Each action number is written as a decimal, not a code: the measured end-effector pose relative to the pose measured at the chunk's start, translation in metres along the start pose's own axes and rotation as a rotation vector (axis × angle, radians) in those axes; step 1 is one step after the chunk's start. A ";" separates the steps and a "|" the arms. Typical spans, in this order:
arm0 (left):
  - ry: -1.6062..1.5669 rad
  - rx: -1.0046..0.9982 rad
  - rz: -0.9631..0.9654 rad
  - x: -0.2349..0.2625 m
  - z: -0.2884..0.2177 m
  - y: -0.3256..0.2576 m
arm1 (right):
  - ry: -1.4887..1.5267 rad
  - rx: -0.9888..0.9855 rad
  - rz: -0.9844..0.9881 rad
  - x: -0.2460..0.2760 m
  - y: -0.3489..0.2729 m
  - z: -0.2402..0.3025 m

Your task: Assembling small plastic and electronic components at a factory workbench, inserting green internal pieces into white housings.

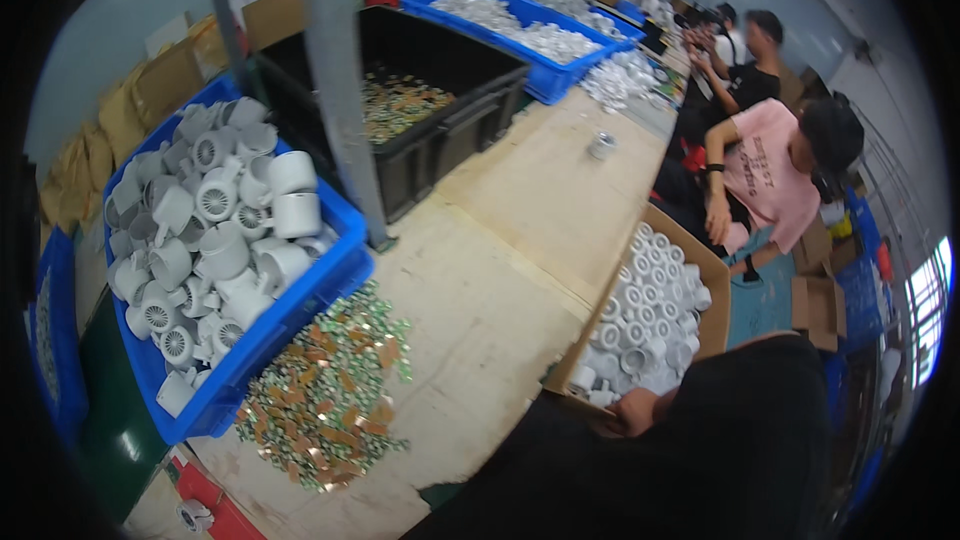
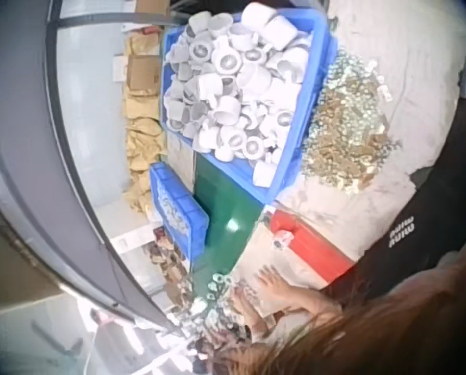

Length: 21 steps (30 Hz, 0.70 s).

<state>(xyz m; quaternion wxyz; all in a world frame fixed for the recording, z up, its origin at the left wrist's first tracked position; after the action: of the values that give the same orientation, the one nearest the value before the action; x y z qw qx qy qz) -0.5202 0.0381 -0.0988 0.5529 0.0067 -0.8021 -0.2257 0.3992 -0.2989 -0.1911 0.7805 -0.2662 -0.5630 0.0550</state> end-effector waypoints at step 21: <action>-0.699 -0.268 0.645 -0.132 -0.607 -0.012 | 0.095 0.021 -0.039 0.005 -0.008 0.038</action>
<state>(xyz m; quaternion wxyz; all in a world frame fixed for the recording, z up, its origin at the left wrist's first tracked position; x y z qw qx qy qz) 0.0683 -0.1535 -0.0459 0.2885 -0.3892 -0.8646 -0.1329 0.3647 -0.2907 -0.1745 0.8102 -0.2493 -0.5295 0.0331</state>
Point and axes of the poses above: each hand's wrist, its own y-axis towards the middle knuckle, its own x-axis out of the back of the hand, z = x × y, the point moved 9 cm from there along y, towards the middle knuckle, and after that the axes turned 12 degrees about -z, right-handed, at the moved point
